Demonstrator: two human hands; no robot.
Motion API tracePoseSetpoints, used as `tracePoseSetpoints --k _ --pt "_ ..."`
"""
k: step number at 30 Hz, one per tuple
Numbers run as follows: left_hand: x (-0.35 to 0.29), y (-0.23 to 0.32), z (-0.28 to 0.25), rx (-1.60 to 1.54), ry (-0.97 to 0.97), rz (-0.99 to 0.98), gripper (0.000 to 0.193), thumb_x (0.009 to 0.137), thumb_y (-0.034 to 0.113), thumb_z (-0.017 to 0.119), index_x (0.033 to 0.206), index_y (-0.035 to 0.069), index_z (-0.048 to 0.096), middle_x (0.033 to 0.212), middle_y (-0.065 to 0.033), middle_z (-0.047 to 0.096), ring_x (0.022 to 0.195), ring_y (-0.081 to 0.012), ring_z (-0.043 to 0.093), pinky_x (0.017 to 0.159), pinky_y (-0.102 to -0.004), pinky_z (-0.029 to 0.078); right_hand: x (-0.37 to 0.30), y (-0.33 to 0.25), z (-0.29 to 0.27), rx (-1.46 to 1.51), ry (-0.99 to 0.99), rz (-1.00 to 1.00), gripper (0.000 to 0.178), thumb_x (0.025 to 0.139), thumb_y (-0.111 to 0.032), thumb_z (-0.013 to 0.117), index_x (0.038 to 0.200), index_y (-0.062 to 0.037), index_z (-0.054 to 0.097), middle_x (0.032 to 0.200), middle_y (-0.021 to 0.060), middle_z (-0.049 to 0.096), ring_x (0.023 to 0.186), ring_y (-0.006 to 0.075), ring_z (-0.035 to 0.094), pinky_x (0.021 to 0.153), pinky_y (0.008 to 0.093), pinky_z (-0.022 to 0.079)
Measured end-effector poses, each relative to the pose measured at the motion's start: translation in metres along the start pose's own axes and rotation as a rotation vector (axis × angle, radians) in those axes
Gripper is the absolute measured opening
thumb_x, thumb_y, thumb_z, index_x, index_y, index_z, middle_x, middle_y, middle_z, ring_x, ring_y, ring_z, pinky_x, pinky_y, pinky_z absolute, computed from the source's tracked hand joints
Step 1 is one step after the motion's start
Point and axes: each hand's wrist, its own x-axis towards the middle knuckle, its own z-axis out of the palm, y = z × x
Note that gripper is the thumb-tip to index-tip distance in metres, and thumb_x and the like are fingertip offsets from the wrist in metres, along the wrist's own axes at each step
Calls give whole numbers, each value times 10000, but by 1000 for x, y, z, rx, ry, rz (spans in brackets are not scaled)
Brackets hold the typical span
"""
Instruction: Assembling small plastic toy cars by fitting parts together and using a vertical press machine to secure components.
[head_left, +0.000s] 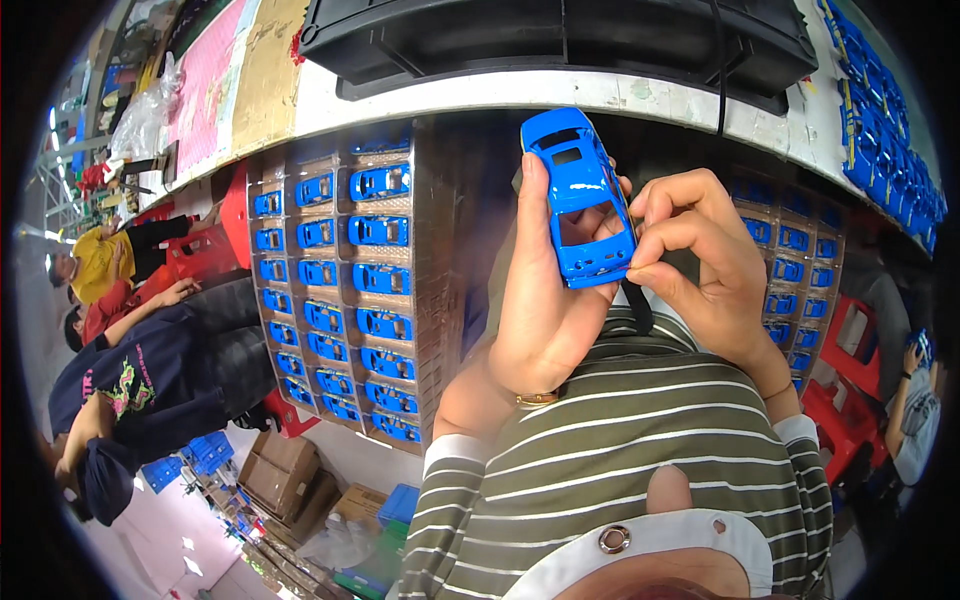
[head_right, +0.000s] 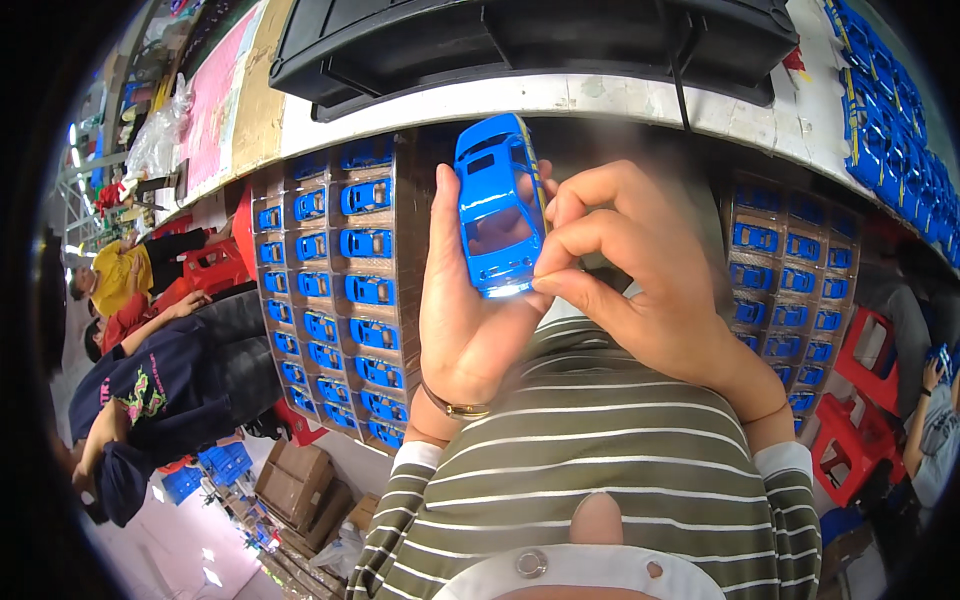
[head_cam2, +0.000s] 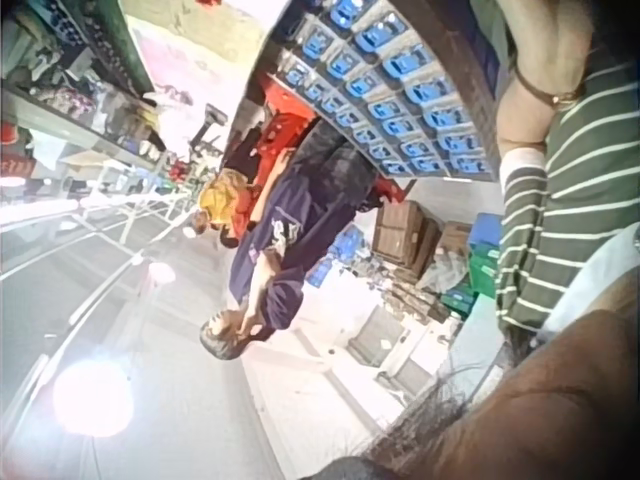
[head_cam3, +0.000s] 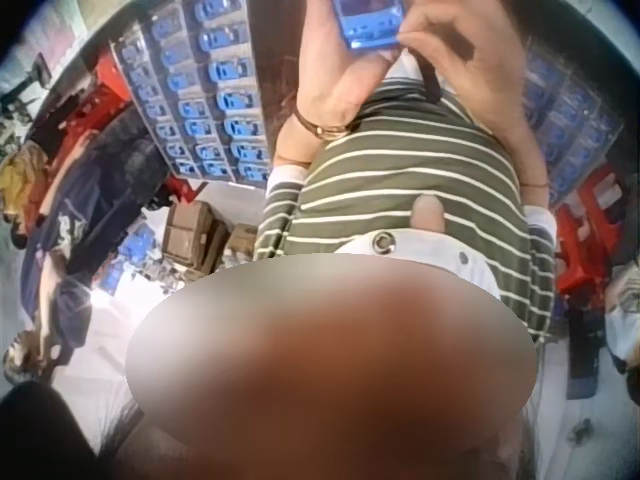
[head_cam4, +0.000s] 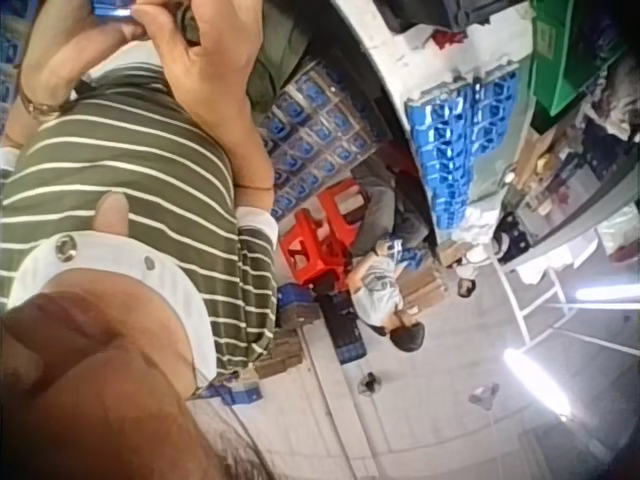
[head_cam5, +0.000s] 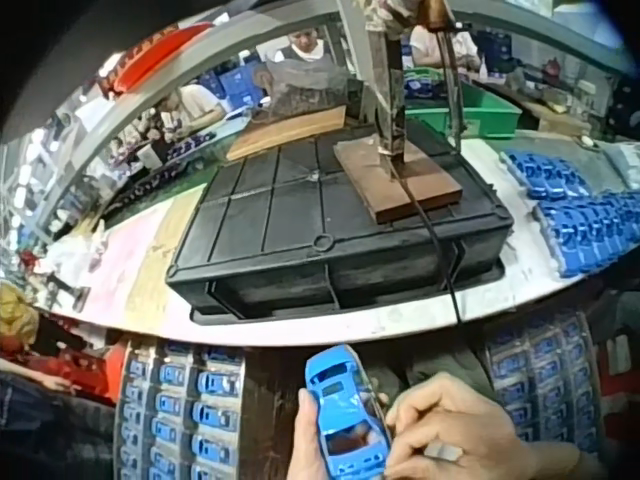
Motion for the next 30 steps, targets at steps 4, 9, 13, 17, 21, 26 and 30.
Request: tracePoseSetpoints --k 4,9,13,17,21,26,30 --pt "1 -1 3 82 92 15 545 882 594 443 1046 86 555 925 -21 589 822 -101 565 704 -246 449 -1 2 5 91 2 102 171 676 -25 717 790 -51 592 924 80 519 892 223 548 773 310 439" --pt "3 -2 -8 66 17 96 503 872 558 496 1017 80 552 862 -31 593 780 -135 580 672 -266 473 8 -15 0 -169 -115 166 137 699 -24 672 784 -26 564 953 122 532 906 237 538 785 305 429" --pt "0 -7 -6 116 -1 165 456 860 584 502 933 134 512 784 19 513 702 -60 495 629 -216 406 -7 -12 10 48 -4 268 217 704 108 629 852 3 510 983 116 470 919 180 513 826 276 423" --pt "3 -12 -11 95 -45 176 489 848 600 506 964 125 513 801 8 523 730 -85 520 648 -231 418 -13 -3 13 231 32 242 216 744 112 603 879 -5 482 966 120 486 915 185 506 835 281 418" --pt "-1 1 -10 -23 -9 20 549 836 592 526 1032 79 550 908 -44 598 795 -146 587 694 -291 473 -1 6 16 -16 2 -27 203 739 40 656 899 -10 541 918 133 546 840 218 538 765 313 438" --pt "4 13 -10 -126 -28 -197 527 864 565 489 1066 85 569 950 -43 615 835 -154 586 720 -305 460 2 21 17 -99 54 -216 204 728 -105 714 885 -23 614 854 119 610 783 256 579 695 334 473" --pt "-5 4 -21 -128 -105 -168 506 853 598 475 1008 129 582 858 -1 625 750 -126 573 664 -298 432 4 13 -1 -267 -51 -190 257 751 34 537 999 -11 587 1033 167 585 916 277 578 769 347 474"
